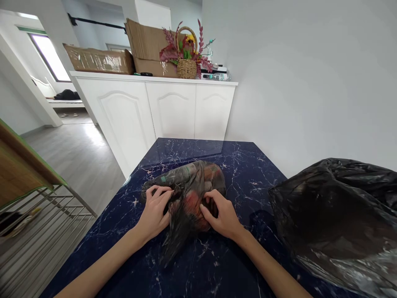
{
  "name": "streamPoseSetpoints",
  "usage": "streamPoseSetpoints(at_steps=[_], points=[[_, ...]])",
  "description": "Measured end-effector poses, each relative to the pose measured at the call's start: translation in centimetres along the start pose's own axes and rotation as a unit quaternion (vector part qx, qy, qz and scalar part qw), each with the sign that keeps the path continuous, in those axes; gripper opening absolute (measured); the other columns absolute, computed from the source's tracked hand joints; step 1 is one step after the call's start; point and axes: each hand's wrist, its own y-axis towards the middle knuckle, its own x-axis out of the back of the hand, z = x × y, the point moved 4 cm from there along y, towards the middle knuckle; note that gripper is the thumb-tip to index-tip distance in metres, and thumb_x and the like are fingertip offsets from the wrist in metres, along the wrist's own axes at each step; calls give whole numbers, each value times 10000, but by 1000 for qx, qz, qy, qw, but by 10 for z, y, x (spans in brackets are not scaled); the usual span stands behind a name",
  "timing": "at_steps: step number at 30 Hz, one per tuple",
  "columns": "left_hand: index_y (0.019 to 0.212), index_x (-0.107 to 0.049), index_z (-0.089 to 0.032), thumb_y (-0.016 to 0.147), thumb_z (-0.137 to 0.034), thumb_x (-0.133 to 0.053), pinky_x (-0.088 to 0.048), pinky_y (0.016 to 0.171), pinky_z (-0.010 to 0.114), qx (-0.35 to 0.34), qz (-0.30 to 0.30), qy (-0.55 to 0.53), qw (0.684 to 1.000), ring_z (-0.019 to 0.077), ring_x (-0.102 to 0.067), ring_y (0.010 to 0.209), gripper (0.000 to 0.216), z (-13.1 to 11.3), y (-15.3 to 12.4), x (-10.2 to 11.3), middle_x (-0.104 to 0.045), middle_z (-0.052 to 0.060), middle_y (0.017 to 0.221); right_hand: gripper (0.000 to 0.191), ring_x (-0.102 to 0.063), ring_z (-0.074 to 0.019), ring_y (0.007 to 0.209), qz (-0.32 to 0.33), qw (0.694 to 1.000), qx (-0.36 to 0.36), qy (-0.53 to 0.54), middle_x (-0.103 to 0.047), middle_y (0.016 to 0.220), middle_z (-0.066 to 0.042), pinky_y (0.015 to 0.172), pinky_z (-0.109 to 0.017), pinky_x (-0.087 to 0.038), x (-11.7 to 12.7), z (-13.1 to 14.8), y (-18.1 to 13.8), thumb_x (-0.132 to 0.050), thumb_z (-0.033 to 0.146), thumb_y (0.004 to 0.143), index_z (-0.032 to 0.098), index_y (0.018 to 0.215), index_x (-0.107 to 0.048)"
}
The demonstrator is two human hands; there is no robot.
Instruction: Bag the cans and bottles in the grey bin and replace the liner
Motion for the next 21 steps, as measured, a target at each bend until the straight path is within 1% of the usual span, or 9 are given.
streamPoseSetpoints(at_steps=[3,5,7,11,14,16,18,19,21], points=[[1391,-594,-183,1049,-201,-425,-351,1098,563,-17,25,-18,999,313,-642,1176,382,-3,0,-1,-757,128,1230,137,-643,-185,776,44,998,46,-16,-662,1035,-59,692,-309,-527,-6,9,0,-595,352,1047,262,1134,-653],[1469,-535,-195,1062,-287,-490,-348,1143,553,-49,68,-31,996,308,-646,1205,419,-6,-1,-5,-734,124,1308,146,-660,-181,792,56,996,67,-29,-671,1088,-73,699,-305,-539,-9,10,-1,-566,344,1072,264,1145,-663],[1508,-492,-184,1043,-431,-594,-367,1168,536,-80,109,-29,990,319,-656,1225,536,-7,-3,-10,-716,142,1353,148,-681,-188,834,46,996,72,-40,-675,1104,-79,713,-302,-549,-10,8,-1,-552,346,1084,264,1126,-668],[1505,-488,-140,866,-737,-728,-460,1120,532,-93,124,-5,988,371,-686,1182,907,-3,-6,-17,-737,182,1268,189,-689,-204,872,9,997,50,-53,-666,1049,-81,719,-310,-545,-9,-3,1,-495,352,1111,251,1067,-648],[1443,-562,-165,788,-760,-786,-489,1094,535,-95,140,-15,986,353,-718,1069,913,2,-1,-12,-763,145,1154,202,-681,-198,833,-7,998,28,-55,-665,1023,-75,702,-311,-536,-8,-9,3,-475,361,1119,248,1077,-637],[1337,-649,-190,761,-711,-844,-529,1040,515,-51,158,-43,985,345,-723,1037,801,11,6,-2,-771,122,1112,216,-673,-189,792,-10,998,18,-54,-662,994,-67,679,-305,-531,-8,-12,4,-467,371,1121,248,1074,-638],[1258,-707,-222,740,-658,-882,-577,960,476,38,173,-112,978,336,-732,1029,699,29,13,14,-775,107,1135,236,-659,-178,747,-8,999,13,-52,-655,959,-57,653,-298,-527,-9,-13,5,-452,377,1123,249,1063,-641],[1252,-724,-248,738,-636,-887,-597,922,455,92,186,-168,964,329,-741,1028,664,41,14,22,-776,96,1166,243,-651,-174,728,-6,999,11,-51,-652,944,-54,641,-295,-525,-9,-14,5,-447,378,1123,249,1057,-642],[1266,-747,-293,714,-617,-897,-629,861,442,196,210,-318,904,329,-764,1008,657,67,11,36,-781,83,1200,246,-643,-170,708,0,999,10,-49,-651,929,-49,625,-292,-525,-10,-15,5,-446,376,1120,250,1047,-644]])
